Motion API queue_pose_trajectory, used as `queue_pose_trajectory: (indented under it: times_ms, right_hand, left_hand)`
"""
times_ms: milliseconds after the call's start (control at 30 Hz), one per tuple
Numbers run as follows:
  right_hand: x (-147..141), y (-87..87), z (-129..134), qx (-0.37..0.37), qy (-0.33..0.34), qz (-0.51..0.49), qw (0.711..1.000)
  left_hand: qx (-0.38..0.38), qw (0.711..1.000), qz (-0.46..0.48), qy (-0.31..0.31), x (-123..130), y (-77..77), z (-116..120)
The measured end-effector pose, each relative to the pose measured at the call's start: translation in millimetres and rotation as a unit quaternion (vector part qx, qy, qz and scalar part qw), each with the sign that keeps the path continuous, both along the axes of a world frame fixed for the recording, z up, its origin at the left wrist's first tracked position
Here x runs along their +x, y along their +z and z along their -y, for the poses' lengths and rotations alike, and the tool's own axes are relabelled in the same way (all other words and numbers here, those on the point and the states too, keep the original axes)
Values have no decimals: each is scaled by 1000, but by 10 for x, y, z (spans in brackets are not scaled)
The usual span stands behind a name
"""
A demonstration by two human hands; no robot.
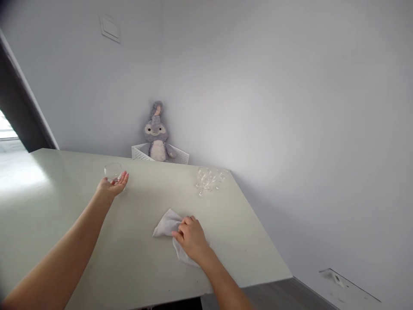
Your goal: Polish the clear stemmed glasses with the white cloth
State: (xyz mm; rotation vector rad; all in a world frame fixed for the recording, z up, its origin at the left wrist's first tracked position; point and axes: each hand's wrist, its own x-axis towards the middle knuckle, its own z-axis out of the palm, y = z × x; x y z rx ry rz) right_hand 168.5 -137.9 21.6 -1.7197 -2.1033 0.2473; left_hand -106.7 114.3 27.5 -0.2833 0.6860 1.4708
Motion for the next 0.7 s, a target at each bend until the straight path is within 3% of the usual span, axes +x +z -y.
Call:
queue_pose_trajectory:
  times_ms: [133,300,367,433,467,500,567,633,700]
  right_hand:
    - [-143,-110,-16,48,5,50,998]
    - [-218,-322,-164,41,-19,89,995]
    - [-161,-341,-221,33,-46,15,998]
    - [-68,-290,-237,-2,-74,-153,986]
    - [-19,-238,-224,-26,-87,-268,959]
    - [27,-170,-198,-47,-97,-390,914]
    - [88,-10,-117,-76,-103,-605,786]
    - [102,141,-27,-99,-100,-731,667]
    - [86,230,39,-131,-101,-784,599]
  left_hand:
    - [-13,1000,-14,-8,96,46,103]
    - [-14,998,-45,-38,355,96,331]
    - [-4,997,-55,-59,490,117,430]
    - [11,995,-62,-81,625,142,525]
    - [19,993,-65,-92,689,156,570]
    - [27,992,-68,-103,748,170,615]
    - [43,989,-73,-124,851,200,704]
    - [56,985,-76,-144,935,228,795]
    - [72,979,-86,-172,1005,250,888]
